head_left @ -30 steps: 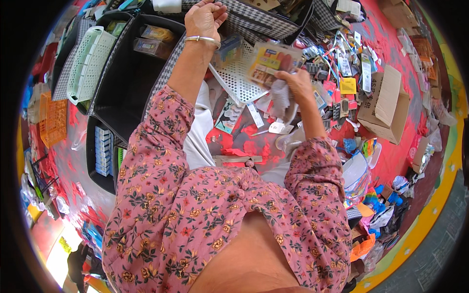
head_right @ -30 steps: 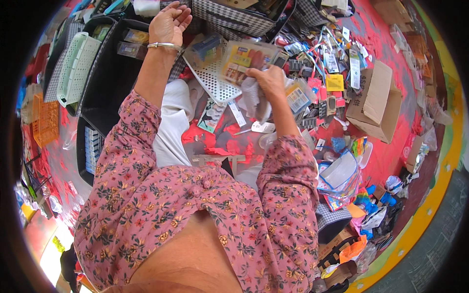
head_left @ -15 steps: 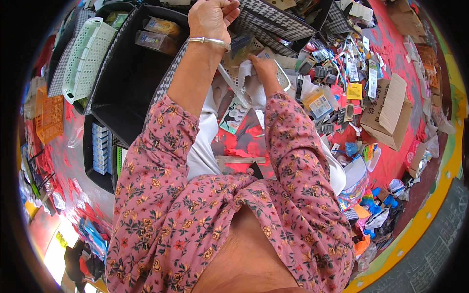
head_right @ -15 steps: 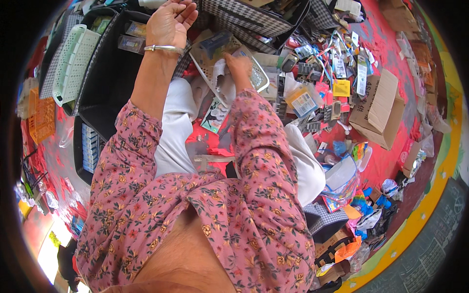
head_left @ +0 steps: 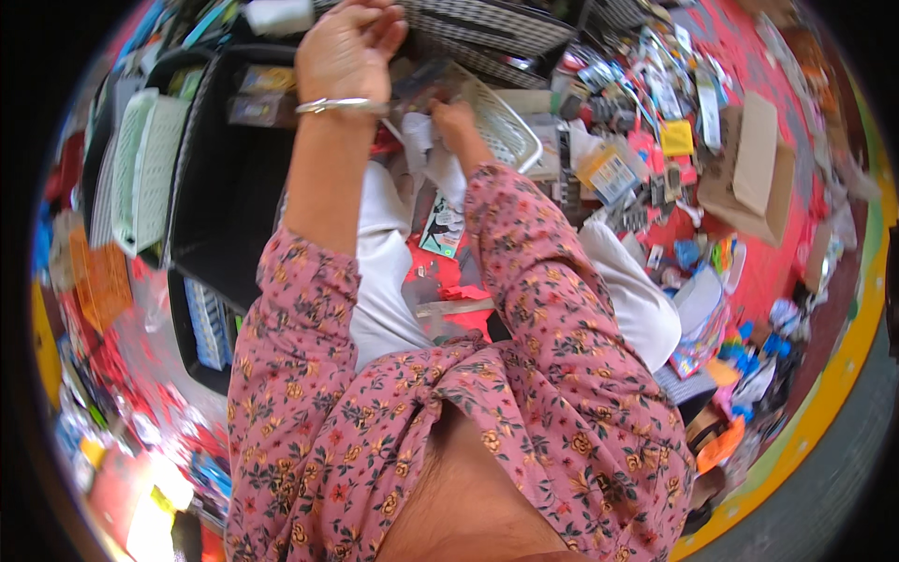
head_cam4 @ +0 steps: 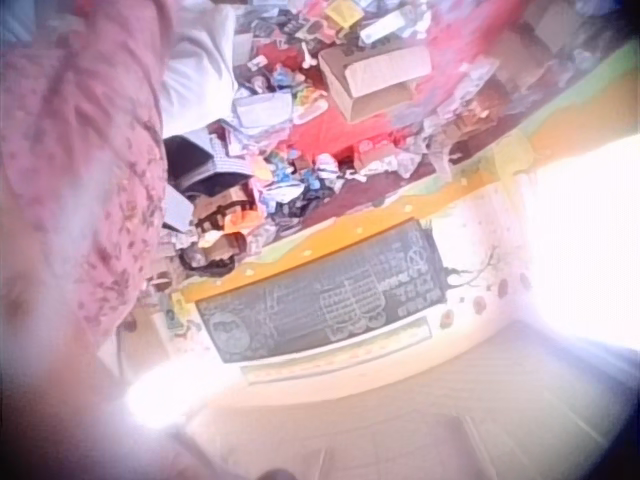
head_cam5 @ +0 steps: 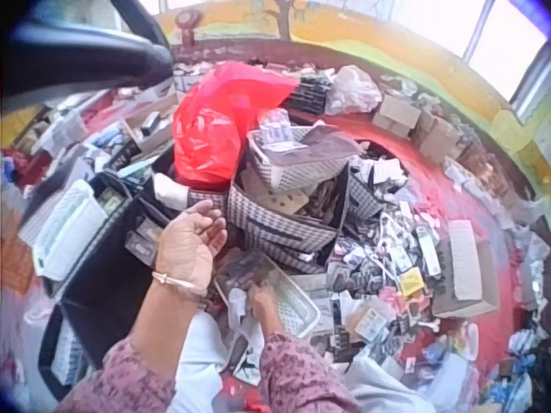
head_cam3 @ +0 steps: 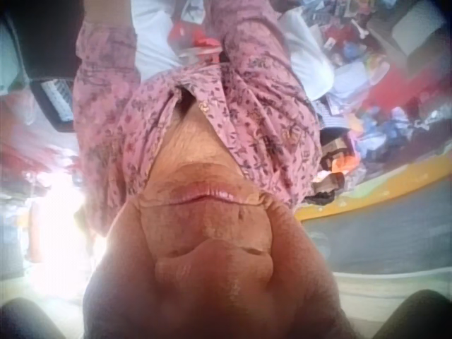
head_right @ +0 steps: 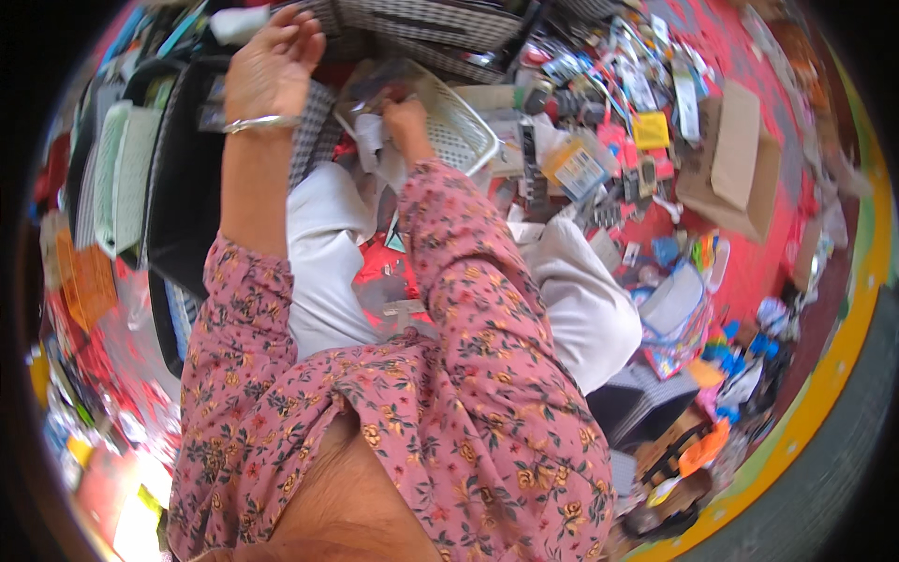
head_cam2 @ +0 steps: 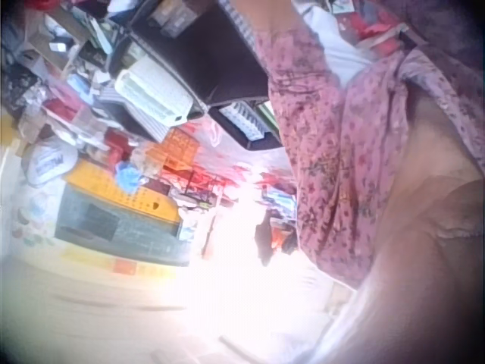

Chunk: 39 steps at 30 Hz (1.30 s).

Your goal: The person sorts various retail items, including plastic containers, toothbrushes, and packaged goods, from a large pile on the floor into multiple baskets and containers.

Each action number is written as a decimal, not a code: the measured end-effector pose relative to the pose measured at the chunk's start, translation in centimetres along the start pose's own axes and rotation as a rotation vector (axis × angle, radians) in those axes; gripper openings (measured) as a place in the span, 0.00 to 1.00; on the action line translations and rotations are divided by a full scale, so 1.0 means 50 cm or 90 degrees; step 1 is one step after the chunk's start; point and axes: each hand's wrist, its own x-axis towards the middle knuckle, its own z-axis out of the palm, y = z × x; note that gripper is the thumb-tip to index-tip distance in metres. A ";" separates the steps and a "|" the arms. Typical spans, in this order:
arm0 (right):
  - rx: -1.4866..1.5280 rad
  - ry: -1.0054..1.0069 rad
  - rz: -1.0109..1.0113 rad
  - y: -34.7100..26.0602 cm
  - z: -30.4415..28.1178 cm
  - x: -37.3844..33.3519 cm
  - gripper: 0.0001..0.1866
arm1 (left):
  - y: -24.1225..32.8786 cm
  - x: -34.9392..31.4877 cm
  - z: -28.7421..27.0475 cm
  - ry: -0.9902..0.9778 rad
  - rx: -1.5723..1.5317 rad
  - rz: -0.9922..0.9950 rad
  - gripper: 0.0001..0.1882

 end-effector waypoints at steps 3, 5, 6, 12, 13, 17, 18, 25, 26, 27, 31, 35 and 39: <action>-0.109 0.055 -0.151 0.013 0.042 0.010 0.20 | 0.008 0.008 -0.008 -0.008 0.004 -0.036 0.13; -0.263 0.040 -0.234 0.042 0.015 0.015 0.19 | 0.000 0.017 0.000 -0.018 0.037 -0.056 0.16; -0.234 0.003 -0.150 0.025 0.005 0.008 0.19 | 0.001 0.016 -0.002 0.000 0.049 -0.046 0.15; 0.129 -0.198 0.027 -0.036 -0.310 -0.124 0.13 | -0.001 0.007 0.012 0.029 0.080 -0.030 0.14; 0.017 -0.109 -0.100 0.007 -0.357 -0.119 0.13 | 0.004 0.003 0.014 0.031 0.082 -0.026 0.14; -0.072 0.363 0.194 0.385 -0.572 -0.059 0.14 | -0.027 0.011 0.045 -0.021 0.075 -0.056 0.14; -0.213 0.384 0.263 0.375 -0.568 -0.078 0.17 | -0.018 0.012 0.027 -0.013 0.084 -0.041 0.14; 0.433 0.297 0.378 0.489 -0.545 -0.053 0.15 | -0.002 -0.004 0.052 -0.023 0.137 -0.069 0.14; 0.481 0.229 0.359 0.550 -0.553 -0.051 0.14 | -0.038 0.029 0.031 -0.042 0.136 -0.112 0.14; 0.463 0.193 0.352 0.522 -0.515 -0.027 0.13 | -0.003 0.018 0.015 -0.027 0.146 -0.096 0.15; -0.007 0.249 -0.243 0.613 -0.541 -0.053 0.15 | -0.034 0.018 0.074 -0.110 0.139 -0.176 0.16; 0.162 0.243 0.113 0.543 -0.497 -0.009 0.14 | 0.021 -0.010 0.058 -0.126 0.155 -0.184 0.18; 0.395 0.191 0.253 0.569 -0.498 -0.021 0.12 | -0.040 0.007 0.089 -0.155 0.187 -0.233 0.18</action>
